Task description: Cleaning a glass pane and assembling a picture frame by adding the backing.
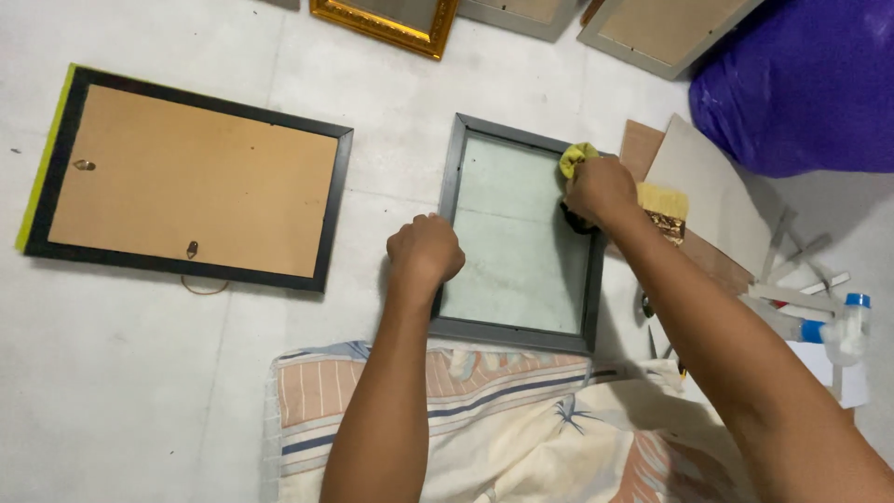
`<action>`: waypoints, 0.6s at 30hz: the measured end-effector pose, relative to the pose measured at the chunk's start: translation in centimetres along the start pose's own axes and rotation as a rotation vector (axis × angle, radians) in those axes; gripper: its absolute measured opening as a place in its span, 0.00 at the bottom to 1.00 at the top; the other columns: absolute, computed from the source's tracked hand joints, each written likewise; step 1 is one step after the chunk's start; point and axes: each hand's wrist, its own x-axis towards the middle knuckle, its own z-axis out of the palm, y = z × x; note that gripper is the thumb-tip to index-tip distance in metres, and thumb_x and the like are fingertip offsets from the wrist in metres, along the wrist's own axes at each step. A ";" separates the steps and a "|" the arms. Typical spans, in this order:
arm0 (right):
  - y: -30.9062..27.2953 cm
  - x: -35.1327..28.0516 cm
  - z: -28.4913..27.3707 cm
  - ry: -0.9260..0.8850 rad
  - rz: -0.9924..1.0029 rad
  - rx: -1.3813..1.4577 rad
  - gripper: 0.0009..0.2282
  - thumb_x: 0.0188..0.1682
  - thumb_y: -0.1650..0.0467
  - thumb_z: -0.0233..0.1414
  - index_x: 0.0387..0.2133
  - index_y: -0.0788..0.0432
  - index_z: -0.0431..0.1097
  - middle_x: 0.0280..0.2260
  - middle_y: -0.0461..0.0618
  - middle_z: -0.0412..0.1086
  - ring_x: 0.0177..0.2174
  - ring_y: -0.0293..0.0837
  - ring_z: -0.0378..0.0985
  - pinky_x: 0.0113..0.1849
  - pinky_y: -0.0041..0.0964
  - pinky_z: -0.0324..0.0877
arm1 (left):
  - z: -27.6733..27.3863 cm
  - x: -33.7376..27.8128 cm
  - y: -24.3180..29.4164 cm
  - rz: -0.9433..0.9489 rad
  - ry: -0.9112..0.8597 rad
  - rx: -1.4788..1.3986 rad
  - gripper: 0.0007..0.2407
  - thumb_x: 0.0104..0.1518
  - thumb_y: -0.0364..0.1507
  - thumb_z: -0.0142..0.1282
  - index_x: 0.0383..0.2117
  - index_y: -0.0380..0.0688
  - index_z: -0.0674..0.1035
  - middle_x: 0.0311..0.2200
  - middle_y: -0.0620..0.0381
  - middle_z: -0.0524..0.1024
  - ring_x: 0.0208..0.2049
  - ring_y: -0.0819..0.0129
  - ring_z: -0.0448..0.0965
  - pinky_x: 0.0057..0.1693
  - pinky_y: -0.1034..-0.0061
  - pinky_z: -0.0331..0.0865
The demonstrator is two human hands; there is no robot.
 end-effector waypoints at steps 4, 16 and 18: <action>-2.4 -4.9 -2.4 -0.045 0.011 0.056 0.17 0.49 0.63 0.52 0.42 0.65 0.79 0.38 0.74 0.69 0.38 0.75 0.79 0.38 0.68 0.75 | -0.1 -0.2 -0.1 -0.004 0.029 -0.017 0.19 0.60 0.26 0.40 0.55 0.24 0.74 0.49 0.35 0.77 0.52 0.39 0.78 0.54 0.42 0.71; -2.2 -26.3 2.9 -0.303 -0.180 -0.157 0.17 0.46 0.65 0.52 0.49 0.56 0.72 0.34 0.63 0.69 0.31 0.63 0.83 0.32 0.55 0.80 | 0.9 0.1 -0.4 0.009 0.048 -0.011 0.20 0.59 0.26 0.41 0.55 0.22 0.73 0.48 0.34 0.77 0.52 0.37 0.77 0.54 0.41 0.71; -0.8 -24.3 5.0 -0.260 -0.093 -0.017 0.19 0.50 0.62 0.48 0.52 0.55 0.70 0.36 0.63 0.68 0.31 0.69 0.82 0.31 0.62 0.78 | 0.8 -0.2 -0.4 0.006 0.058 -0.035 0.19 0.61 0.26 0.38 0.54 0.22 0.73 0.48 0.34 0.77 0.52 0.37 0.78 0.54 0.41 0.71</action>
